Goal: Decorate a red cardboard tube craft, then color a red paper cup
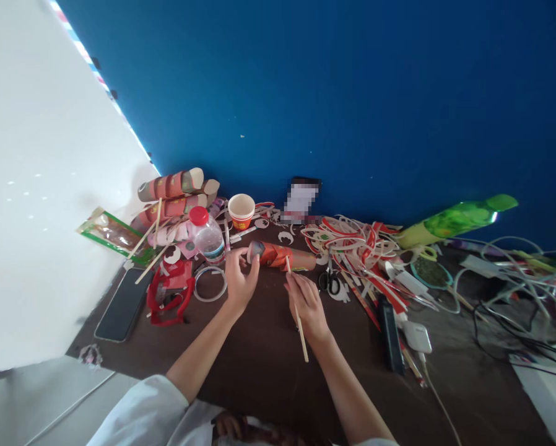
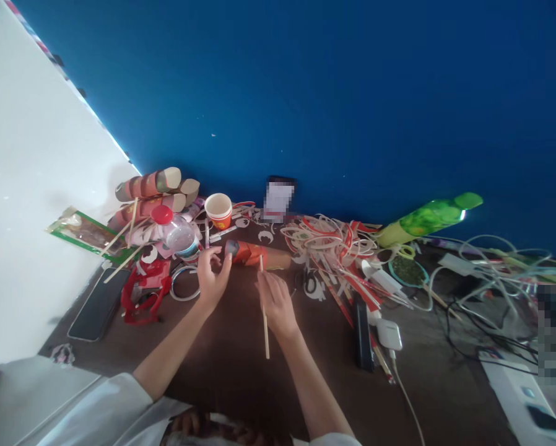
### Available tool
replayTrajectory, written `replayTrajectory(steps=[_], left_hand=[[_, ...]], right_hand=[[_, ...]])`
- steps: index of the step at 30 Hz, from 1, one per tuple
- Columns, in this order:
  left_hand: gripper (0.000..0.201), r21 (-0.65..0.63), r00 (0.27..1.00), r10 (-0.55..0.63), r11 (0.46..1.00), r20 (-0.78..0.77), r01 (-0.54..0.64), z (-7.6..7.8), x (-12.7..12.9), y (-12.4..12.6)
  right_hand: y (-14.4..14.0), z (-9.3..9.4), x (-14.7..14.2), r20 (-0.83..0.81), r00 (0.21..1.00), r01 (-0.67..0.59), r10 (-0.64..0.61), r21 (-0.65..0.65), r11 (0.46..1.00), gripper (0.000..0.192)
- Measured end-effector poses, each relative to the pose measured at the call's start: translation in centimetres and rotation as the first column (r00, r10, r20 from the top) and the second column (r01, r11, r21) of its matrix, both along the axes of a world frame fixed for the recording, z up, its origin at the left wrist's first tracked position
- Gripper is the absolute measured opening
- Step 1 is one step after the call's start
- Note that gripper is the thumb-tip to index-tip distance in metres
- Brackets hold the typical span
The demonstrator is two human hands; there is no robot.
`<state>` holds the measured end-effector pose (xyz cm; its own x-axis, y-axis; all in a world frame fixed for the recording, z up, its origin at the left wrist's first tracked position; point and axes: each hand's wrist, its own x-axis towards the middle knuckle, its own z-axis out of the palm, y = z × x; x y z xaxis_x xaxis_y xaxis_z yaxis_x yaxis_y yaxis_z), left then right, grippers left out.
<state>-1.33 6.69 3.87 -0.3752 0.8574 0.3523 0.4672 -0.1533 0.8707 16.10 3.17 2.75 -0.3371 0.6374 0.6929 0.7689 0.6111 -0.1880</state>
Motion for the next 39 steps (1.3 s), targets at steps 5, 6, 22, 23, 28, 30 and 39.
replayTrajectory(steps=[5, 6, 22, 23, 28, 30, 39], left_hand=[[0.028, 0.023, 0.997, 0.057, 0.998, -0.048, -0.056, -0.4, -0.1, 0.5], [0.024, 0.067, 0.995, 0.078, 0.995, -0.068, -0.073, -0.3, -0.1, 0.5], [0.020, -0.046, 0.980, 0.004, 0.999, -0.201, -0.013, -0.1, 2.0, 1.6], [0.018, -0.039, 0.985, -0.009, 0.999, -0.174, 0.002, -0.4, 2.0, 1.6], [0.016, 0.024, 0.989, -0.043, 0.999, -0.142, 0.046, -1.2, 2.2, 1.3], [0.016, 0.062, 0.985, -0.037, 0.997, -0.171, 0.048, -1.3, 2.2, 1.1], [0.011, 0.121, 0.945, -0.009, 0.991, -0.326, 0.052, -2.0, 2.1, 0.0]], right_hand=[[-0.2, 0.5, 0.2, -0.002, 1.000, -0.006, 0.006, 0.008, 1.000, 0.056], [-0.3, 0.5, 0.2, 0.000, 1.000, -0.007, 0.007, 0.008, 1.000, 0.056], [-0.7, 0.6, 0.3, 0.066, 0.998, -0.002, 0.005, -0.035, 0.999, 0.047], [-0.7, 0.6, 0.3, 0.065, 0.998, 0.001, 0.001, -0.035, 0.999, 0.046], [-0.6, 1.1, 0.3, 0.050, 0.999, 0.016, -0.014, -0.049, 0.999, 0.044], [-0.5, 1.4, 0.2, 0.044, 0.999, 0.021, -0.019, -0.055, 0.998, 0.042], [0.2, 1.8, 0.6, -0.084, 0.996, -0.043, 0.034, -0.104, 0.994, 0.032]])
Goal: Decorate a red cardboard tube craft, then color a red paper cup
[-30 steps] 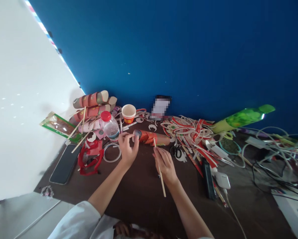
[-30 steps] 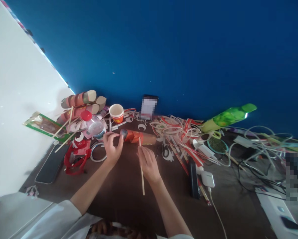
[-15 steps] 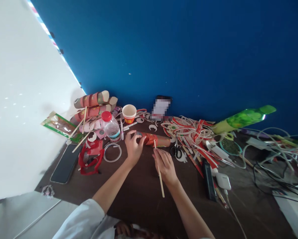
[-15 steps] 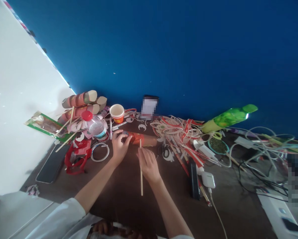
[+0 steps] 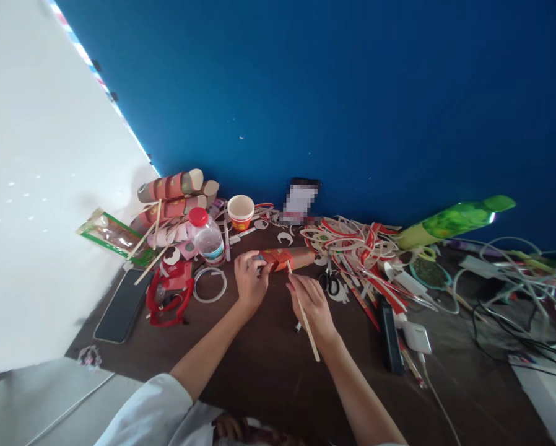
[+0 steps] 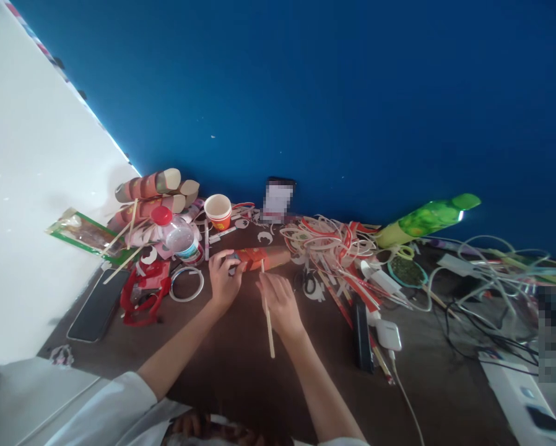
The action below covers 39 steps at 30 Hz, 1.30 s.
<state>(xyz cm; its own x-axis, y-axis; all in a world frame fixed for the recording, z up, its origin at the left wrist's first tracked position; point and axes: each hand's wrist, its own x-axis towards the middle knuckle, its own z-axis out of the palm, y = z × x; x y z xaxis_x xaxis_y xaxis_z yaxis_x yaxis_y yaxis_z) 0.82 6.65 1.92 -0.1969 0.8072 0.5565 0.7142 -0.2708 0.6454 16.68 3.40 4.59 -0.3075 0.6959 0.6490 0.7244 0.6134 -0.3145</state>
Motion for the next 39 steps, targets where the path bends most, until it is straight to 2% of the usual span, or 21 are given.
replayTrajectory(steps=[2, 4, 6, 9, 10, 12, 15, 20, 22, 23, 24, 25, 26, 27, 28, 30, 33, 36, 39], left_hand=[[0.007, -0.028, 0.999, -0.039, 0.999, 0.035, 0.040, 0.5, -0.4, -0.4], [0.005, -0.103, 0.984, -0.073, 0.991, 0.164, 0.090, 1.3, -1.0, -0.5], [0.007, -0.210, 0.896, -0.055, 0.964, 0.441, 0.163, 2.2, -1.9, -0.1], [0.011, -0.287, 0.837, -0.011, 0.937, 0.548, 0.201, 2.7, -2.9, 1.5], [0.012, -0.322, 0.814, -0.011, 0.915, 0.581, 0.242, 2.6, -3.0, 2.2], [0.017, -0.401, 0.752, -0.017, 0.838, 0.659, 0.369, 2.2, -3.1, 3.4], [0.032, -0.472, 0.618, 0.012, 0.656, 0.786, 0.589, 1.7, -2.5, 4.2], [0.061, -0.383, 0.378, 0.073, 0.281, 0.923, 0.880, 2.4, -0.8, 3.4], [0.074, -0.279, 0.266, 0.137, 0.083, 0.954, 0.957, 2.8, -0.4, 2.9], [0.076, -0.164, 0.164, 0.213, -0.019, 0.963, 0.986, 2.9, -0.2, 2.7], [0.076, -0.057, 0.075, 0.284, -0.068, 0.956, 0.996, 3.1, -0.2, 2.5], [0.071, 0.018, 0.008, 0.333, -0.074, 0.943, 0.997, 3.2, -0.3, 2.3], [0.064, 0.045, -0.026, 0.352, -0.047, 0.936, 0.998, 3.3, -0.4, 2.1], [0.057, 0.028, -0.022, 0.346, -0.012, 0.938, 1.000, 3.4, -0.6, 1.9], [0.052, -0.003, -0.003, 0.332, 0.018, 0.943, 1.000, 3.6, -0.8, 1.8], [0.045, -0.031, 0.015, 0.317, 0.045, 0.948, 0.999, 3.9, -1.1, 1.7], [0.041, -0.085, 0.053, 0.293, 0.099, 0.955, 0.991, 4.5, -1.1, 1.5], [0.046, -0.161, 0.113, 0.269, 0.164, 0.956, 0.973, 5.3, -0.9, 1.3], [0.055, -0.202, 0.159, 0.219, 0.192, 0.963, 0.960, 6.0, -0.9, 0.9]], right_hand=[[0.1, -0.4, 0.5, -0.064, 0.998, -0.016, 0.014, -0.022, 1.000, 0.032], [0.1, -0.8, 1.2, -0.143, 0.990, -0.016, 0.009, -0.049, 0.999, 0.030], [0.1, -1.2, 2.0, -0.229, 0.973, -0.005, -0.016, -0.088, 0.996, 0.027], [0.0, -1.3, 3.3, -0.353, 0.932, 0.020, -0.081, -0.174, 0.985, 0.024], [0.0, -1.3, 3.7, -0.391, 0.914, 0.026, -0.106, -0.204, 0.979, 0.024], [-0.1, -1.3, 4.4, -0.463, 0.873, 0.028, -0.151, -0.260, 0.965, 0.025], [-0.6, -1.5, 5.1, -0.555, 0.808, 0.014, -0.197, -0.317, 0.948, 0.028], [-1.9, -1.8, 5.2, -0.645, 0.727, -0.034, -0.234, -0.375, 0.927, 0.033], [-2.3, -1.7, 5.2, -0.661, 0.711, -0.059, -0.241, -0.397, 0.916, 0.030], [-2.5, -1.5, 5.3, -0.662, 0.710, -0.071, -0.240, -0.406, 0.911, 0.028], [-2.7, -1.4, 5.3, -0.666, 0.707, -0.086, -0.238, -0.416, 0.905, 0.026], [-2.9, -1.3, 5.4, -0.686, 0.686, -0.110, -0.243, -0.428, 0.897, 0.024], [-3.0, -1.3, 5.5, -0.717, 0.649, -0.140, -0.256, -0.443, 0.886, 0.022], [-3.2, -1.3, 5.6, -0.752, 0.598, -0.171, -0.275, -0.455, 0.874, 0.021], [-3.3, -1.3, 5.6, -0.786, 0.541, -0.199, -0.299, -0.465, 0.863, 0.021], [-3.3, -1.4, 5.5, -0.832, 0.437, -0.236, -0.342, -0.473, 0.849, 0.022], [-3.2, -1.4, 4.8, -0.857, 0.357, -0.262, -0.372, -0.474, 0.841, 0.026], [-3.0, -1.1, 4.0, -0.872, 0.265, -0.302, -0.411, -0.480, 0.824, 0.029], [-2.7, -0.7, 3.4, -0.866, 0.181, -0.341, -0.466, -0.499, 0.796, 0.031]])
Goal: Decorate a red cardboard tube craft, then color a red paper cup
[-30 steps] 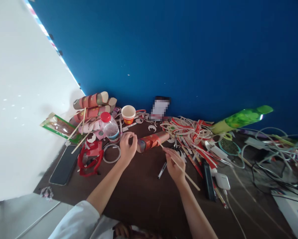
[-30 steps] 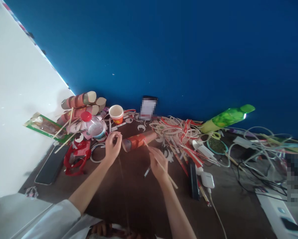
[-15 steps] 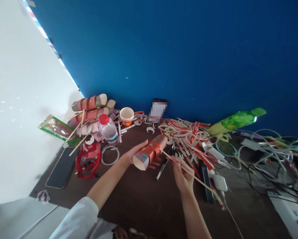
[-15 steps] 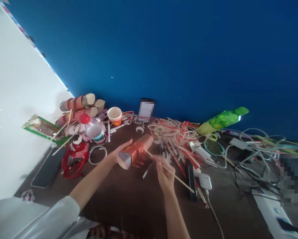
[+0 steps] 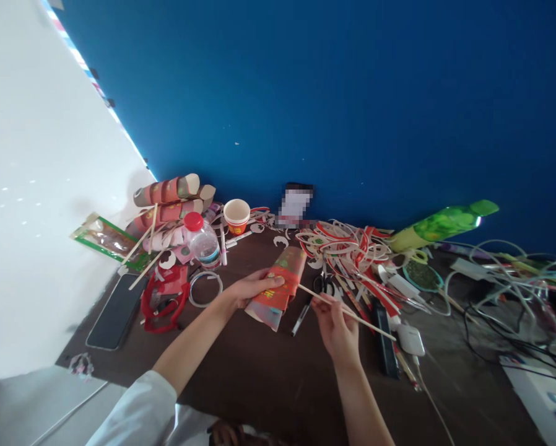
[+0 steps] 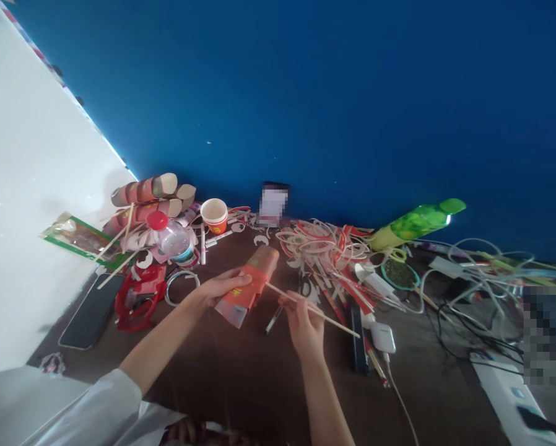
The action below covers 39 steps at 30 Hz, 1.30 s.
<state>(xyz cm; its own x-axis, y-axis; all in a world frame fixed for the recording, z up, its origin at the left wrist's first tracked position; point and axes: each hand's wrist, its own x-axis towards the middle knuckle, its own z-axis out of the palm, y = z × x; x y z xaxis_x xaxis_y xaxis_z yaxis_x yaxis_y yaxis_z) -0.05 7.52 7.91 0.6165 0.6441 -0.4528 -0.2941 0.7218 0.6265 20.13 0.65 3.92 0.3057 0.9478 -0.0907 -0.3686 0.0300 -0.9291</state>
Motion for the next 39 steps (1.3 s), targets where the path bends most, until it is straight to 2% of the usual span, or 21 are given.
replayTrajectory(steps=[7, 9, 13, 15, 17, 19, 21, 23, 25, 30, 34, 39], left_hand=[[0.065, 0.111, 0.992, 0.083, 0.991, -0.091, -0.073, 0.7, -0.5, -0.8], [0.063, 0.091, 0.994, 0.063, 0.994, -0.093, -0.054, 0.7, -0.7, -0.8], [0.056, -0.014, 0.998, -0.052, 0.999, -0.035, 0.052, 0.7, -1.2, -0.8], [0.054, -0.038, 0.997, -0.064, 0.997, -0.039, 0.063, 0.6, -1.4, -0.8], [0.056, -0.054, 0.996, -0.038, 0.998, -0.082, 0.034, 0.6, -1.6, -0.8], [0.062, -0.063, 0.991, -0.008, 0.998, -0.133, -0.001, 0.7, -1.7, -0.9], [0.066, -0.061, 0.988, -0.019, 0.998, -0.152, 0.010, 0.8, -1.7, -1.0], [0.063, -0.045, 0.988, -0.067, 0.997, -0.139, 0.062, 0.9, -1.7, -1.2], [0.059, -0.038, 0.987, -0.091, 0.996, -0.133, 0.086, 1.0, -1.6, -1.4], [0.061, -0.069, 0.990, -0.031, 0.997, -0.141, 0.021, 1.1, -1.5, -1.5], [0.059, -0.100, 0.986, -0.056, 0.994, -0.154, 0.041, 1.3, -1.6, -1.4], [0.058, -0.120, 0.986, -0.091, 0.990, -0.137, 0.075, 1.6, -1.6, -1.4]], right_hand=[[0.1, 0.2, -0.7, -0.110, 0.993, -0.060, 0.048, -0.108, 0.992, 0.034], [0.0, 0.3, -0.8, -0.099, 0.993, -0.073, 0.063, -0.097, 0.993, 0.033], [-0.6, 0.4, -0.2, -0.019, 0.997, -0.071, 0.070, -0.017, 0.997, 0.028], [-1.0, 0.6, 0.4, 0.036, 0.997, -0.068, 0.067, 0.022, 0.997, 0.024], [-1.4, 1.1, 0.9, 0.203, 0.977, -0.095, 0.073, 0.101, 0.990, 0.017], [-1.7, 1.8, 1.1, 0.478, 0.877, -0.185, 0.052, 0.235, 0.954, 0.013], [-2.0, 2.5, 1.0, 0.670, 0.742, -0.298, -0.014, 0.349, 0.888, 0.018], [-2.2, 3.2, 0.6, 0.753, 0.656, -0.381, -0.052, 0.390, 0.838, 0.024], [-2.3, 3.5, 0.4, 0.788, 0.613, -0.412, -0.052, 0.376, 0.830, 0.030], [-2.0, 3.9, 0.7, 0.772, 0.635, -0.404, 0.013, 0.318, 0.858, 0.033], [-1.2, 4.4, 0.8, 0.734, 0.672, -0.410, 0.096, 0.261, 0.874, 0.025], [-0.9, 4.4, -0.1, 0.730, 0.672, -0.404, 0.126, 0.219, 0.888, 0.021]])
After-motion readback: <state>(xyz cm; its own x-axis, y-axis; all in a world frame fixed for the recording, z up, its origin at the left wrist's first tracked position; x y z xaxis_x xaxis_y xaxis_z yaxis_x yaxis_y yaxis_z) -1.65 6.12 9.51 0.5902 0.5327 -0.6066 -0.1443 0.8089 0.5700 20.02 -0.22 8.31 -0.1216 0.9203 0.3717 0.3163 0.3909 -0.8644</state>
